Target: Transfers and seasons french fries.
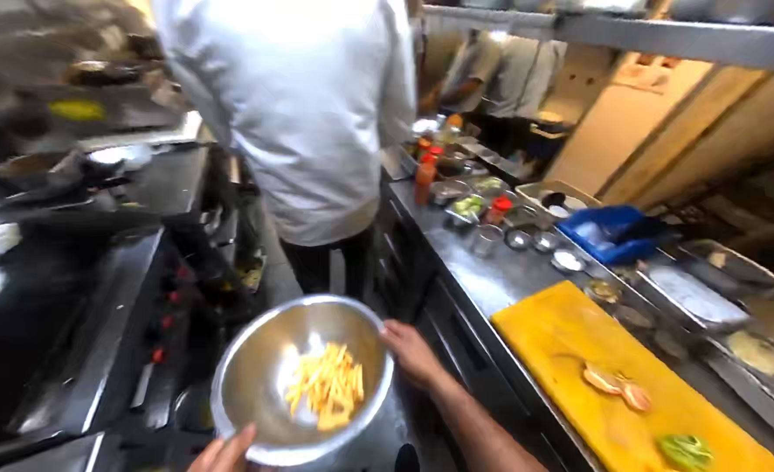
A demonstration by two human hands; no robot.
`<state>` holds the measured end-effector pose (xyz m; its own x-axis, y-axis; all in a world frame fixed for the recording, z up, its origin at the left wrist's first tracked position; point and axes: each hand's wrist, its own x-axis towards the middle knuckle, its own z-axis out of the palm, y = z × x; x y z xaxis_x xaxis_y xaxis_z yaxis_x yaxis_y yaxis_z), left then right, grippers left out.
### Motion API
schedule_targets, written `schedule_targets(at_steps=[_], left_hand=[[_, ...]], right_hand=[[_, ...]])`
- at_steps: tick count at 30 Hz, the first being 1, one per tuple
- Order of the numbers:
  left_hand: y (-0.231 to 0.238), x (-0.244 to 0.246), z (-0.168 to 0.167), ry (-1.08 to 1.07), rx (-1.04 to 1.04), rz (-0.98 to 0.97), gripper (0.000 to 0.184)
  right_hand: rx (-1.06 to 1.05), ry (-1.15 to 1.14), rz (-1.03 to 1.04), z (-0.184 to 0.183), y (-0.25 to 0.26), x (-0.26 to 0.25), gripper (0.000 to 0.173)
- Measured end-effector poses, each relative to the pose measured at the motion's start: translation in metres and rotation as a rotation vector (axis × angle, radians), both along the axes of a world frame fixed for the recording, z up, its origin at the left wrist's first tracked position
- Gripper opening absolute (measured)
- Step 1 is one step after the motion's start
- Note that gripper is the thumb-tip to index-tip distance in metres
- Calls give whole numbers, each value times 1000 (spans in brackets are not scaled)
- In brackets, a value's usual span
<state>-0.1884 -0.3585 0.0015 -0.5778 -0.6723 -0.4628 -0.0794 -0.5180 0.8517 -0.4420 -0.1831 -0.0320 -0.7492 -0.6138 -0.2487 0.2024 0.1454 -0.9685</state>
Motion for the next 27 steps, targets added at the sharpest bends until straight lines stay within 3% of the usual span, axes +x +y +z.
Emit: schedule_targets(at_steps=[2,5,7,9,12,14,18,21,24,27], left_hand=[[18,-71,0,105,-102,4,11],[62,-96,7,181,-243,-14,23],[87,-106,8,149,-221,-76,26],[98,-144,9,110,-106,-125,16],[90,-236,10,68,93,-233,18],[86,-281,14,109,100,-266,18],[103,-268,19,157,-102,-370,15],[109,-268,5,30,-21,-437,22],[88,-330,-17,10,169,-461,12],[54,-392,-11,77,83,-507,14]], right_hand=[[82,193,-69,17,30,-43,32],[-56,384,-124,27,85,-63,41],[-84,357,-187,21,124,-69,41],[-47,199,-283,15,144,-90,32],[64,40,-397,20,148,-156,26],[42,106,-438,30,153,-187,27],[-18,300,-454,39,199,-151,40],[0,147,-557,22,209,-134,36],[57,-9,-638,2,193,-178,31],[22,-28,-589,5,170,-229,34]])
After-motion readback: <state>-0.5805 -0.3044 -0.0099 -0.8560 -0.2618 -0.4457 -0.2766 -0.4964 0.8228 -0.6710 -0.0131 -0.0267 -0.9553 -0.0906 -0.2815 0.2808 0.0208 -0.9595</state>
